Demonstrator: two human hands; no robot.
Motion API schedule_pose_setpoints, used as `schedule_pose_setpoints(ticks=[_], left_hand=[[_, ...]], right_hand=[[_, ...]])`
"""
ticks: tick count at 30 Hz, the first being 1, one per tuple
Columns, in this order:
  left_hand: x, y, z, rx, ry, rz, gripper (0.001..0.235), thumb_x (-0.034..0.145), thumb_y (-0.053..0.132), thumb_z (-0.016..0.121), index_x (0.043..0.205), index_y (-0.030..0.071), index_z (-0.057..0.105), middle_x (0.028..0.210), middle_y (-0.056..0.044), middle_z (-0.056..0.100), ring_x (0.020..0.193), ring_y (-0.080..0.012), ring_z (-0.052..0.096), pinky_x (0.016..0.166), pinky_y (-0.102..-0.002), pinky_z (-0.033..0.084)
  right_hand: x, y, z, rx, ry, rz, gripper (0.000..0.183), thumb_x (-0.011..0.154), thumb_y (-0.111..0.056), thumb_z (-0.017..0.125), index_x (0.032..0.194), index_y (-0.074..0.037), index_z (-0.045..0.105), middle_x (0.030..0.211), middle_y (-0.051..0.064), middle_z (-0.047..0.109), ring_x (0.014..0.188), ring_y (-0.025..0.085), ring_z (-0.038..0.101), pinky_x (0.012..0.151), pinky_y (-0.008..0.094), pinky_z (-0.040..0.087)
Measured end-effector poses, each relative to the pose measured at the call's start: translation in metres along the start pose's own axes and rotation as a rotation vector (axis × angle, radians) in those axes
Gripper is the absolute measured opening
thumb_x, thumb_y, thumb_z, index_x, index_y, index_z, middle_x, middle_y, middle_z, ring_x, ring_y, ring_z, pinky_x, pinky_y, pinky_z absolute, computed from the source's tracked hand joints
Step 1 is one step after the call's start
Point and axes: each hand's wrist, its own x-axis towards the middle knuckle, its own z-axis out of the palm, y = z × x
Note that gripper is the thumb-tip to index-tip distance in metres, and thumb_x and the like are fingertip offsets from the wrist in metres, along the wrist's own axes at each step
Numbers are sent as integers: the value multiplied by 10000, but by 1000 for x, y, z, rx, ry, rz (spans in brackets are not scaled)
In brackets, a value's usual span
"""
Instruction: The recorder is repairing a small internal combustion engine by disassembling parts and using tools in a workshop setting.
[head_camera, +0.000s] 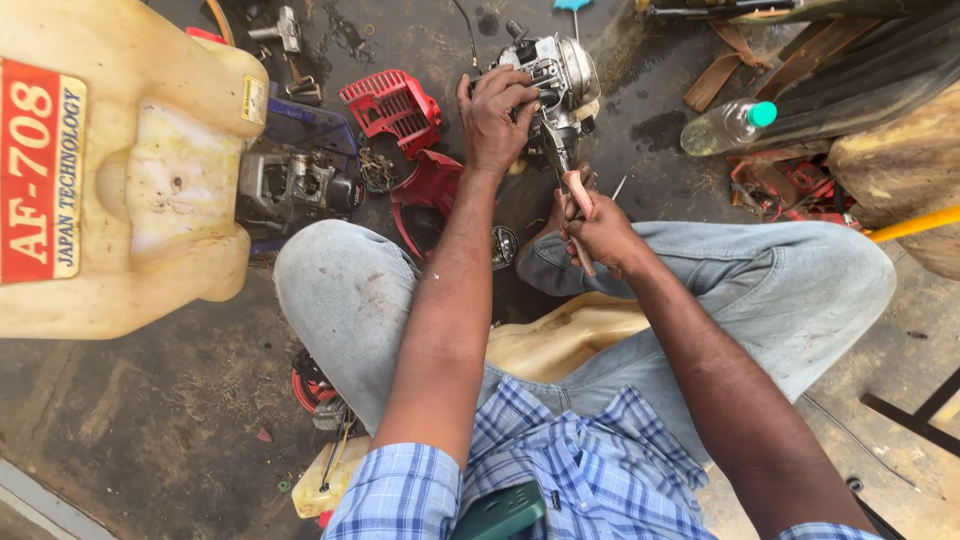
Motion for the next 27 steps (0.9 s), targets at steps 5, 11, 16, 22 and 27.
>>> schedule_pose_setpoints(ticks=[5, 11, 16, 22, 27], left_hand=[[-11, 7, -2, 3, -34, 18, 205, 802, 121, 845, 976, 154, 740, 1170, 48, 712, 1302, -204, 590, 1226, -589, 188], [-15, 9, 0, 49, -50, 44, 182, 834, 115, 816, 983, 134, 714, 1212, 33, 695, 1312, -206, 571, 1228, -598, 162], [-10, 18, -7, 75, -79, 56, 167, 831, 110, 806, 982, 126, 736, 1190, 23, 697, 1290, -217, 573, 1188, -667, 180], [9, 27, -21, 283, -242, 145, 182, 827, 134, 807, 992, 109, 735, 1117, -13, 686, 1226, -230, 571, 1174, -700, 235], [12, 16, -21, 207, -300, 206, 182, 801, 147, 822, 954, 96, 738, 1062, -13, 712, 1174, -240, 604, 1134, -684, 267]], right_hand=[[0, 22, 4, 35, 16, -9, 179, 909, 35, 594, 998, -87, 499, 804, 58, 610, 614, 165, 620, 491, 330, 547], [-8, 25, -19, 104, -23, 19, 258, 866, 76, 604, 1068, -82, 575, 846, 45, 676, 713, 156, 700, 585, 315, 580], [-47, -15, -20, -485, 146, 52, 383, 864, 30, 542, 1217, -48, 667, 921, 155, 638, 750, 297, 670, 693, 485, 518], [-42, 11, 1, -1286, 431, -281, 549, 797, -83, 683, 1333, -1, 595, 1117, 244, 607, 974, 408, 645, 796, 513, 541], [-32, 16, -19, -843, 332, -156, 532, 783, -34, 629, 1307, -122, 652, 1124, 223, 595, 1081, 426, 602, 913, 558, 488]])
